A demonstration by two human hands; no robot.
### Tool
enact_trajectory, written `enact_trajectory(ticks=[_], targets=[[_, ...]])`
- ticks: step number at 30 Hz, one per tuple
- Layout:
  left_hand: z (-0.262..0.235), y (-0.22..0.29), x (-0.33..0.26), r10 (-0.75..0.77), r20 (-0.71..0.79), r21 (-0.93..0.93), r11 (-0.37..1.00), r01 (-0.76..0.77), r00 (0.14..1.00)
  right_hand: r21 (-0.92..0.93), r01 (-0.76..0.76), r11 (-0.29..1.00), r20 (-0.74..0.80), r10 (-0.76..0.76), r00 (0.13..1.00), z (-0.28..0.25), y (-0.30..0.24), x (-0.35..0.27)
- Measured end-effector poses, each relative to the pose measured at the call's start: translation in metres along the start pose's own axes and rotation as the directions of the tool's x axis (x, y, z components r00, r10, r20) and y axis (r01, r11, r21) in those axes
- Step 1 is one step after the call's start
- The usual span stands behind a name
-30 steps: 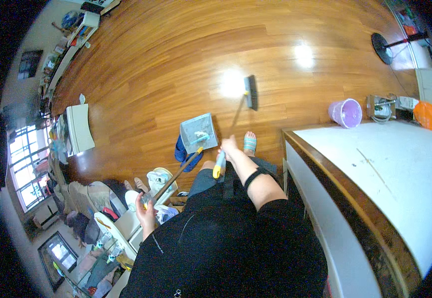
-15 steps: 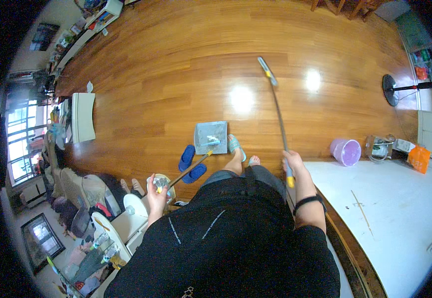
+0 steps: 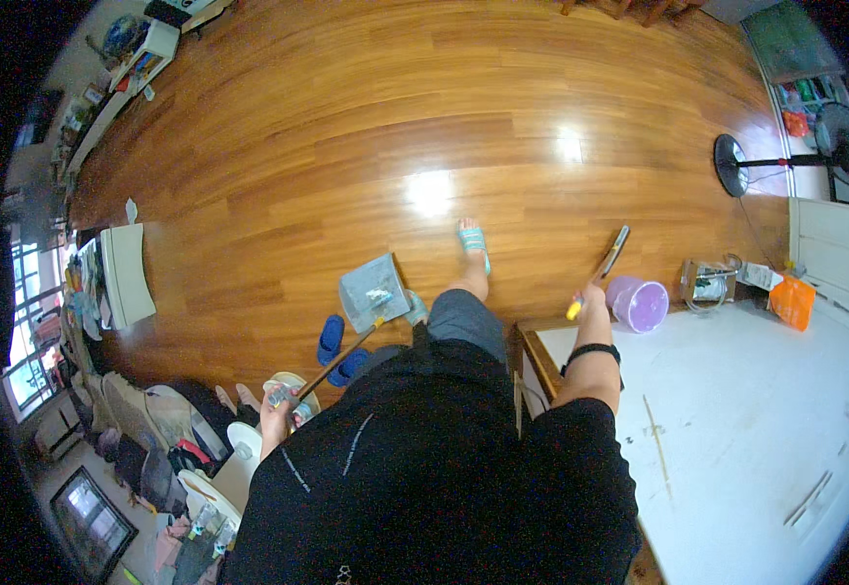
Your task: The person sweeps a wooden floor with a broom and dustpan, moving from the kitchen area into the living room and back. They gather debris into the dustpan and continue sweeping around furniture and cluttered areas.
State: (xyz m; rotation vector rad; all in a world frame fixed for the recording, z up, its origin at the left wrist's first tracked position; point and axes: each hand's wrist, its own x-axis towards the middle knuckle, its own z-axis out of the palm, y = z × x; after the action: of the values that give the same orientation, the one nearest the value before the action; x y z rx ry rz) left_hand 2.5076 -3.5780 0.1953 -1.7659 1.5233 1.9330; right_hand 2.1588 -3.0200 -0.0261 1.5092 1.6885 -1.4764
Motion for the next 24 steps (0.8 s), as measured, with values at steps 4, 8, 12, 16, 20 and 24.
enact_trajectory(ticks=[4,8,12,16,20,24], targets=[[0.034,0.018,-0.004,0.005,-0.049,-0.109,0.994,-0.011,0.999,-0.137,0.069,0.988,0.106,-0.055,0.993,0.099,-0.018,0.001],[0.061,0.045,-0.002,-0.034,-0.154,-0.120,0.993,0.015,0.988,-0.167,-0.123,0.978,0.373,0.178,0.910,0.196,-0.001,-0.078],[0.084,0.059,-0.004,-0.021,-0.173,-0.142,0.990,-0.004,0.985,-0.429,-0.066,0.901,0.498,0.297,0.815,0.266,-0.013,-0.134],[0.110,0.072,-0.004,-0.003,-0.252,-0.178,0.983,-0.043,0.968,-0.421,0.021,0.907,0.681,0.301,0.667,0.311,-0.071,-0.122],[0.128,0.091,0.010,0.029,-0.211,-0.150,0.987,-0.061,0.977,-0.268,0.008,0.964,0.738,0.199,0.645,0.269,-0.152,-0.089],[0.141,0.104,0.034,0.027,-0.227,-0.051,0.998,-0.039,0.973,-0.121,0.120,0.985,0.713,0.002,0.701,0.158,-0.187,-0.070]])
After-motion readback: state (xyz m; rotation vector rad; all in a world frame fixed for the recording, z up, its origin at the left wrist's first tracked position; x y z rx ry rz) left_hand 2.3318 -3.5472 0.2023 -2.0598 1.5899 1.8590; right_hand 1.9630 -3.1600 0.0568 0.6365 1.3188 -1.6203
